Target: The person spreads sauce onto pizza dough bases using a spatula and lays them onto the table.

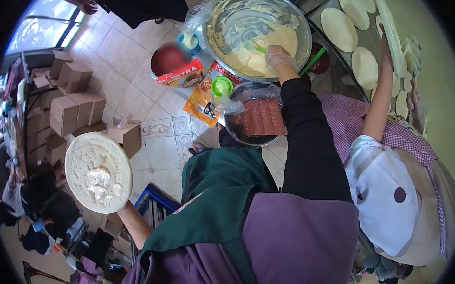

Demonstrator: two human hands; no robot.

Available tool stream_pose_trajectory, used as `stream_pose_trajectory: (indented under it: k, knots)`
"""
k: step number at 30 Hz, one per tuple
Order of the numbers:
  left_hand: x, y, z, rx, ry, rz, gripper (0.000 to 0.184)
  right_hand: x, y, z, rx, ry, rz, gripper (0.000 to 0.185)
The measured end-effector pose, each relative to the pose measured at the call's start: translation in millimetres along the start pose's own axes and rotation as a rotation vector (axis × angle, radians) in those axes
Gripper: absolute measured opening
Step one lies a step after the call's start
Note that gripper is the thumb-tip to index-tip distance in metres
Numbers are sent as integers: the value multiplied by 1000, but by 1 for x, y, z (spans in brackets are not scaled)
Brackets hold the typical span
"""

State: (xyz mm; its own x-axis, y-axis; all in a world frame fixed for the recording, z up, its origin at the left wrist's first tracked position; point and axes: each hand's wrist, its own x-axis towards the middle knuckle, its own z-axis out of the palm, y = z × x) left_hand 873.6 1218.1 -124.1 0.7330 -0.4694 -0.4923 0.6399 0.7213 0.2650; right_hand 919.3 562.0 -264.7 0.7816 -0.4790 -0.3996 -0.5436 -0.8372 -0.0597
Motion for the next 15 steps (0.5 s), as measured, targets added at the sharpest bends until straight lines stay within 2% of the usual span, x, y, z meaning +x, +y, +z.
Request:
stream_pose_trajectory:
  k: [1,4,5,6,7,8,13,15]
  knots:
    - [-11,16,3,-14,-29,-21,63,-28,-2,-28,-19,26,27,23]
    - [29,43,5,-2,-24,-78,63,-28,5,-21,-38,-119,12,23]
    - [45,53,5,2,-21,-95,64,-28,8,-13,74,-136,28,25]
    - [100,67,10,7,-18,-109,64,-27,8,-7,188,-150,42,28]
    - [128,73,14,17,-15,-125,64,-29,6,-3,194,-151,59,28]
    - [118,71,20,17,-21,-142,64,-37,5,-9,217,-207,69,29]
    - [207,90,46,45,1,-205,64,-37,-9,-2,325,-327,224,30]
    - [228,84,53,62,13,-226,64,-22,18,32,39,-475,-220,28]
